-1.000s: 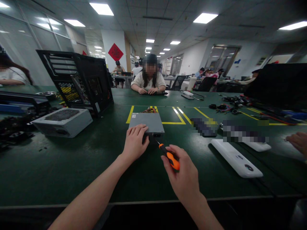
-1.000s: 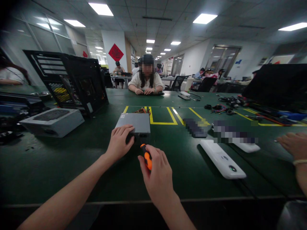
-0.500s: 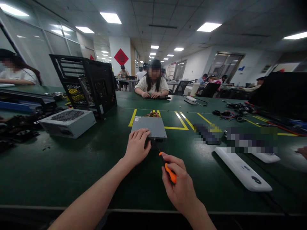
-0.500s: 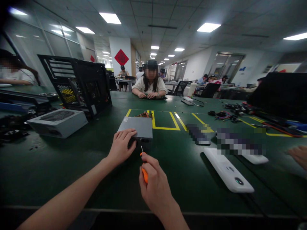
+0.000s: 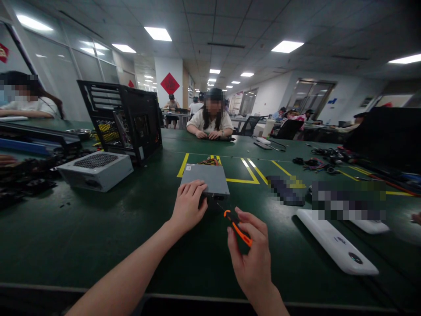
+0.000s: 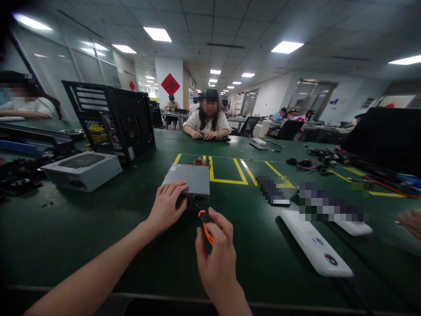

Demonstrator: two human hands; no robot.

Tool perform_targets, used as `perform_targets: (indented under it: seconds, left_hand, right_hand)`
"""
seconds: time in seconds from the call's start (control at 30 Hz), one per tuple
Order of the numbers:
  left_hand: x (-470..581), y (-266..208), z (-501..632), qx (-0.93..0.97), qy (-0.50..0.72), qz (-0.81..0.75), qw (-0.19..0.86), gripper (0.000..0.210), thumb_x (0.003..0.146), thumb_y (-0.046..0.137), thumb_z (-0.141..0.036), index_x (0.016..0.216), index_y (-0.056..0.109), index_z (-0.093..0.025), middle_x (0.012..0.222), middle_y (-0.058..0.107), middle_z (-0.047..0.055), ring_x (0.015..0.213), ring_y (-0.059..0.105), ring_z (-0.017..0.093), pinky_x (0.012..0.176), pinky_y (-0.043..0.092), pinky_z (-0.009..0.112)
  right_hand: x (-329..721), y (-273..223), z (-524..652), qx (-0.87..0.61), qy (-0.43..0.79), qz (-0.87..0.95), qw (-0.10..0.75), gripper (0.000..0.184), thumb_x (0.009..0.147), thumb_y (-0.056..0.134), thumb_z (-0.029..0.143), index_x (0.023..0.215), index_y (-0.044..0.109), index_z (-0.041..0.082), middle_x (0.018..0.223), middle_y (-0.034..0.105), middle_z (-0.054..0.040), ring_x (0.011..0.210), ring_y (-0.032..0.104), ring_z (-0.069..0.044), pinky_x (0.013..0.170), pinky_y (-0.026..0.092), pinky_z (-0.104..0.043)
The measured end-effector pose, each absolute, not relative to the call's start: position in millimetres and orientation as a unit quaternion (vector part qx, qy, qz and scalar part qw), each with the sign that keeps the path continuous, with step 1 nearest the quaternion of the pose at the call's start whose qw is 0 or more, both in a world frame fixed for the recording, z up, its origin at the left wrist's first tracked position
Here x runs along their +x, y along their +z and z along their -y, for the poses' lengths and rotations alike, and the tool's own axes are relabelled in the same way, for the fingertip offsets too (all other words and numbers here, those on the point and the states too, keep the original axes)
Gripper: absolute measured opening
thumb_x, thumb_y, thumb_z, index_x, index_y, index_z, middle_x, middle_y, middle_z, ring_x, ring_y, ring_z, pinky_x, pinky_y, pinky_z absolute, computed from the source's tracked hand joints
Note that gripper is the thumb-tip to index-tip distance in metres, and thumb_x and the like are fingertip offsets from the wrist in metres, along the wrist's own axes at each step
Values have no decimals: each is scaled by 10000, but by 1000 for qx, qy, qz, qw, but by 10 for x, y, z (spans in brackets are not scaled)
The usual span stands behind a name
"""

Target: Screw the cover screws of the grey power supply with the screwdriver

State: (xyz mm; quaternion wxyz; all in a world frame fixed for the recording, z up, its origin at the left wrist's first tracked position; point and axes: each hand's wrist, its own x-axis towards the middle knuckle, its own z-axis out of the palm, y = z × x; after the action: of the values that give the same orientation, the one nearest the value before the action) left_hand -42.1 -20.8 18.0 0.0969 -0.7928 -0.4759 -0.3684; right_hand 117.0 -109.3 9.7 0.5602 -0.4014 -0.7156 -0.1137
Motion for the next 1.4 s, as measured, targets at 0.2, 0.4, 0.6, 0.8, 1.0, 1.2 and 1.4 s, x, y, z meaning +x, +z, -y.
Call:
perform_targets:
  seconds: [0.2,0.4,0.6,0.8,1.0,1.2,1.4]
  left_hand:
    - [-420,174,204,-793,-369,475,97,319,799,487,-217,1118,508,-208,1212,533,53,1156,438,209,983,296,383]
    - [-415,174,206,-791,-374,473,98,312,794,488,-197,1105,512,-202,1203,540,49,1143,446,203,974,305,374]
    - [-421,175,205,-793,-372,473,96,320,797,487,-205,1116,509,-201,1211,535,57,1149,444,211,975,304,387]
    - [-426,177,206,-793,-371,474,95,315,794,492,-210,1108,516,-207,1209,536,56,1146,445,212,974,306,390]
    - [-424,178,207,-792,-374,472,97,314,797,487,-206,1110,513,-202,1205,538,61,1151,443,214,975,308,392]
    - [-425,184,212,-793,-371,473,97,319,796,493,-210,1114,516,-204,1203,540,61,1143,451,214,971,317,394]
    - [-423,188,215,-793,-374,473,93,319,802,480,-205,1120,513,-206,1207,538,69,1145,451,224,969,315,413]
  right_hand:
    - [1170,70,1092,-344,-95,790,499,298,788,456,7,1017,432,195,1040,541,-94,1069,552,-196,806,550,-350]
    - [1152,113,1091,-315,-72,789,523,288,766,526,33,990,432,188,946,577,-69,1026,565,-205,819,534,-397]
    - [1125,94,1133,-367,-82,759,531,294,756,526,57,1001,414,175,1094,482,-132,1059,520,-229,805,523,-407]
    - [1196,149,1181,-434,-60,729,525,278,805,519,144,1056,401,169,957,544,-87,837,587,-154,631,532,-265]
    - [1234,267,1271,-438,-64,790,425,139,786,465,69,815,482,204,947,621,-47,811,579,-168,693,498,-332]
    - [1217,195,1239,-473,-43,741,475,280,843,456,170,1123,454,176,1044,609,-88,948,601,-164,768,522,-288]
    - [1220,73,1254,-419,-74,774,469,266,799,481,90,1052,482,173,1022,643,-87,888,628,-167,741,535,-296]
